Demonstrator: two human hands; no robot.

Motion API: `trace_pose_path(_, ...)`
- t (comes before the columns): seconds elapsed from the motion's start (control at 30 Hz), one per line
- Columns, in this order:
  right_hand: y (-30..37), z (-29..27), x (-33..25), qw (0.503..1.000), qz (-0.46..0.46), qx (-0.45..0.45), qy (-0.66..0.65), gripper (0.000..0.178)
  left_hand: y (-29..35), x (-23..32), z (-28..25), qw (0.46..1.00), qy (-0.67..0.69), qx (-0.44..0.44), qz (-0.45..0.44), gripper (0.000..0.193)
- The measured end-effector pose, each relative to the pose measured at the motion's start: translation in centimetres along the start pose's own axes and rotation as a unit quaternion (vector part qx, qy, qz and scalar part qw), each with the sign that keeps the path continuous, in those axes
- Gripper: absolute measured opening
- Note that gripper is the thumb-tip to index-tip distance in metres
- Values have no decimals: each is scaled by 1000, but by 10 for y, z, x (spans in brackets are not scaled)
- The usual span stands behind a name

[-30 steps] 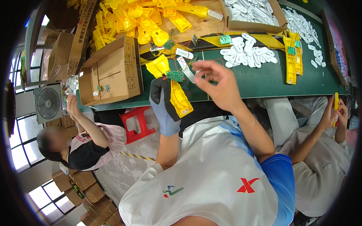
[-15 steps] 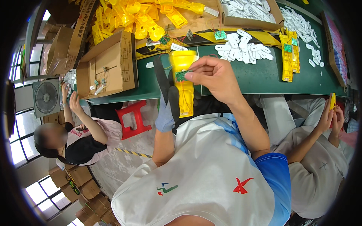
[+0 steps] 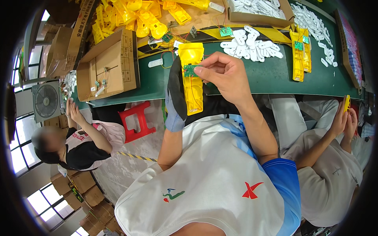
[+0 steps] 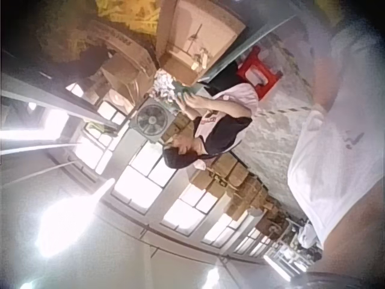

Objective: Assembling electronic components into yellow plastic housings on a production line.

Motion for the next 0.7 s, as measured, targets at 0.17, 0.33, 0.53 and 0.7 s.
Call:
trace_pose_path(0.17,-3,-3,7,1000,-5,10,-18,11,1,-9,1,995,41,0,-87,58)
trace_pose_path(0.33,-5,-2,11,1000,4,13,0,12,-2,-11,1,995,51,7,-82,57)
trace_pose_path(0.53,-7,-7,15,998,-1,37,45,13,-3,-19,-5,991,80,45,-97,48)
trace_pose_path(0.7,-9,-3,26,998,11,52,42,15,-6,-16,-5,992,34,73,-97,33)
Point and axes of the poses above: each hand's wrist, its own y-axis away from the middle knuckle, its own z-axis out of the palm, x = y × z, the point moved 8 cm from there along -y, towards the middle knuckle, and after that the axes turned 13 degrees about y, right-handed, at the moved point
